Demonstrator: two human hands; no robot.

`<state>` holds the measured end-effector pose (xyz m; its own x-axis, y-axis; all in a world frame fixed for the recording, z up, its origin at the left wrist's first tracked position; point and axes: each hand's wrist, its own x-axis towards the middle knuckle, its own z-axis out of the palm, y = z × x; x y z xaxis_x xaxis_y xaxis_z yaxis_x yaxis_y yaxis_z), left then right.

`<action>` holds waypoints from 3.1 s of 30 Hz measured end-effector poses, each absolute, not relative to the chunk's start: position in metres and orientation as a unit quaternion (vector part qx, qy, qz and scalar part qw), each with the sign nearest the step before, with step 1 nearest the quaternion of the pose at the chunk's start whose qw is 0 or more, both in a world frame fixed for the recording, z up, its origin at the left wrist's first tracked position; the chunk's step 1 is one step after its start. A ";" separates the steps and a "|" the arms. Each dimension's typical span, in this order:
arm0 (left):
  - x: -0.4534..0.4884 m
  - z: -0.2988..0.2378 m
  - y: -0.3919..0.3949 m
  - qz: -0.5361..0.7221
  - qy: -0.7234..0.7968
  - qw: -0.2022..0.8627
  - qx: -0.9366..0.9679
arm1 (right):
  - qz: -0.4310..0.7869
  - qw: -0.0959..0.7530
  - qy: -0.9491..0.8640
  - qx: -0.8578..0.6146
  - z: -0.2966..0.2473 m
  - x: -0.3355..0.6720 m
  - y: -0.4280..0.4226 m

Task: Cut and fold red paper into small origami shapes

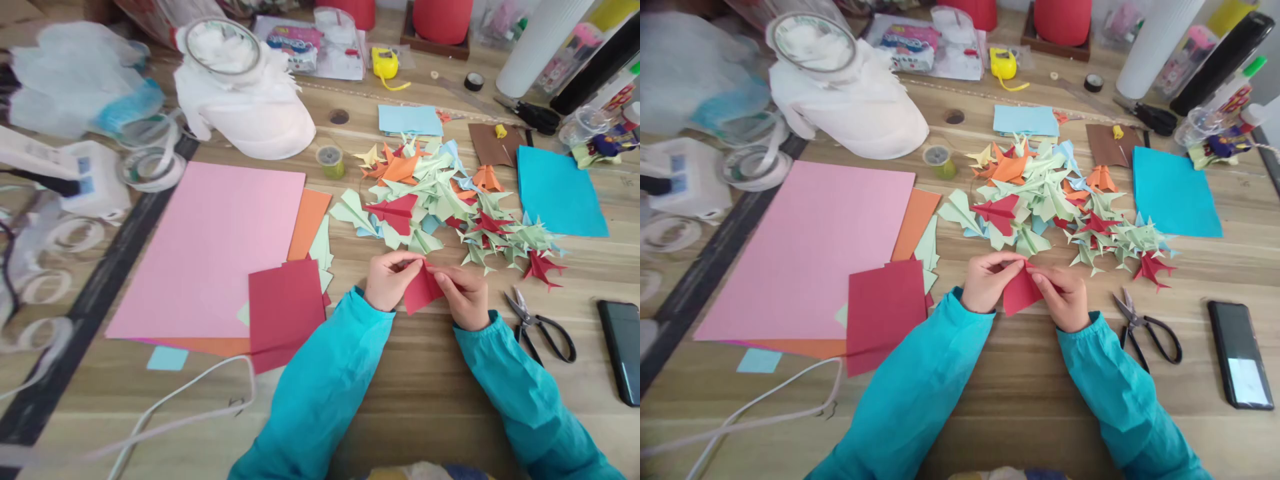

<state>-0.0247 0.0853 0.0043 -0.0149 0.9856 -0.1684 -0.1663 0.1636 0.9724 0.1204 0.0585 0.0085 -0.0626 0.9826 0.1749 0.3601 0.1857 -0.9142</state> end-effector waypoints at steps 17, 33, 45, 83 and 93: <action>-0.024 0.005 0.087 0.503 0.461 0.554 0.477 | 0.478 0.448 -0.505 -0.562 0.006 0.120 0.063; -0.023 0.006 0.087 0.489 0.473 0.549 0.486 | 0.439 0.409 -0.537 -0.593 0.004 0.122 0.066; -0.023 0.007 0.086 0.481 0.496 0.508 0.514 | 0.429 0.402 -0.554 -0.589 0.004 0.122 0.067; -0.020 0.006 0.085 0.485 0.475 0.567 0.467 | 0.423 0.425 -0.525 -0.604 -0.001 0.123 0.067; -0.020 0.003 0.085 0.478 0.496 0.508 0.517 | 0.423 0.424 -0.530 -0.601 0.000 0.123 0.066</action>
<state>-0.0201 0.0849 0.0030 0.0520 0.9986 -0.0096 0.0274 0.0081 0.9996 0.1234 0.0663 0.0000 0.0812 0.9950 -0.0588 0.2773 -0.0792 -0.9575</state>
